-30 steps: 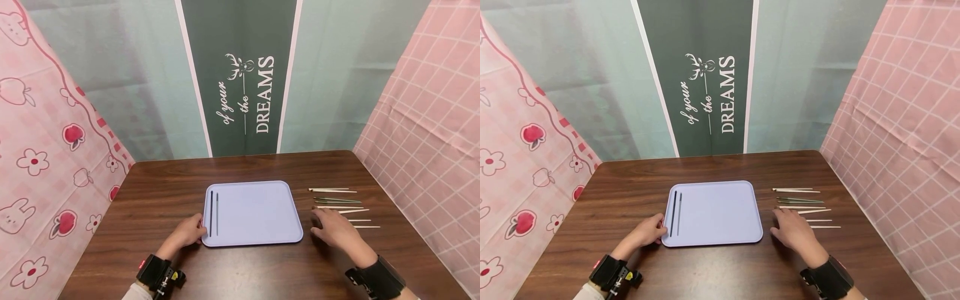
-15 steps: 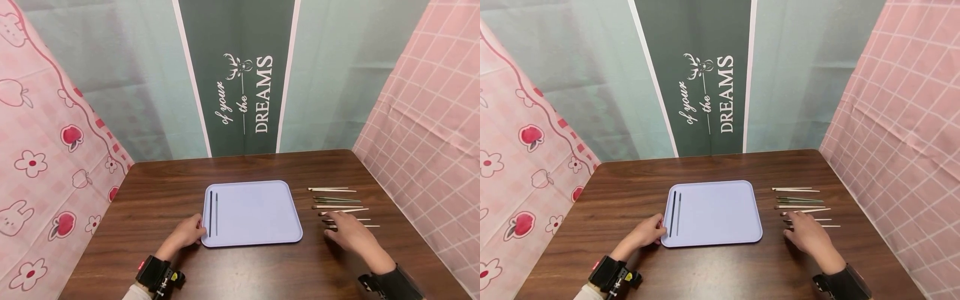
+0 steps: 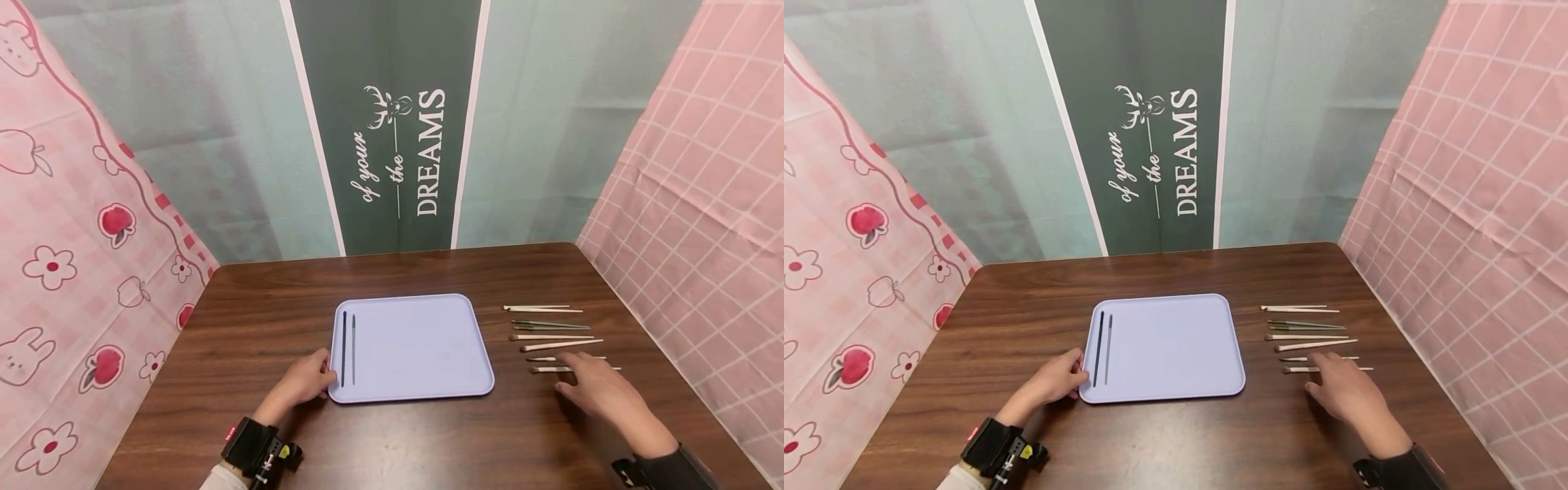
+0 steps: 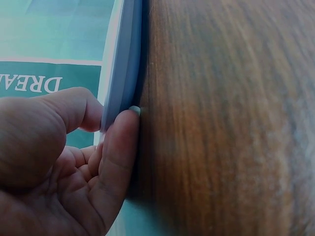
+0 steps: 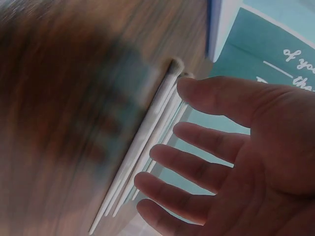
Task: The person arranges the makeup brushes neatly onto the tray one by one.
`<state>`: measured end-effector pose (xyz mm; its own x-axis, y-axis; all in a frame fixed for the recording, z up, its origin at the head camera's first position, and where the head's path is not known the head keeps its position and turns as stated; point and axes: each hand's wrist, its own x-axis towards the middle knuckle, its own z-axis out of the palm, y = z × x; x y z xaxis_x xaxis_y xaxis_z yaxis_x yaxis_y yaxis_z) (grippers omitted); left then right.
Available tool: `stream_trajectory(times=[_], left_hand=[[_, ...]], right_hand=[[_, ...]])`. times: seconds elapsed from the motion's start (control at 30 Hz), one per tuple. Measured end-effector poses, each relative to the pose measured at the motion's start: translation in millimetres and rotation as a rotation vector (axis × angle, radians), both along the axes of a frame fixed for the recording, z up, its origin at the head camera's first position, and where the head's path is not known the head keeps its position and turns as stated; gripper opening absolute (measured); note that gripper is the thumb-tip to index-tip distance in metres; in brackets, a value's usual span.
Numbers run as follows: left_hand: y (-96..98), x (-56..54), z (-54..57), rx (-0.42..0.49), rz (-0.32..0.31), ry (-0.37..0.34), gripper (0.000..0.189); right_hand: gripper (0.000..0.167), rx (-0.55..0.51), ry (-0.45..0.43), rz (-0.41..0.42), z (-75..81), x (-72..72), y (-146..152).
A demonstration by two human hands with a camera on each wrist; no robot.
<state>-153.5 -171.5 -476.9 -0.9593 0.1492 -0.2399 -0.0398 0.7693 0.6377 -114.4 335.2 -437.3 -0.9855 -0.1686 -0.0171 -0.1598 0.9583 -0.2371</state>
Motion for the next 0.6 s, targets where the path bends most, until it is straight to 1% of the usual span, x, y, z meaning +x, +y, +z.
stream_trajectory(times=[0.13,0.3,0.43,0.6], left_hand=[[0.1,0.6,-0.5,0.013,-0.006,0.019,0.016],[0.0,1.9,-1.0,0.015,-0.023,0.049,0.017],[-0.4,2.6,-1.0,0.009,-0.022,0.057,0.017],[-0.8,2.2,-1.3,0.012,-0.020,0.051,0.017]], right_hand=[[0.046,0.020,0.000,0.006,-1.8,0.8,7.5],[0.041,0.043,-0.039,-0.006,-2.2,1.5,13.8],[0.038,0.040,-0.068,-0.015,-3.9,0.9,17.2],[0.033,0.038,-0.051,-0.008,-6.8,-0.5,18.6]])
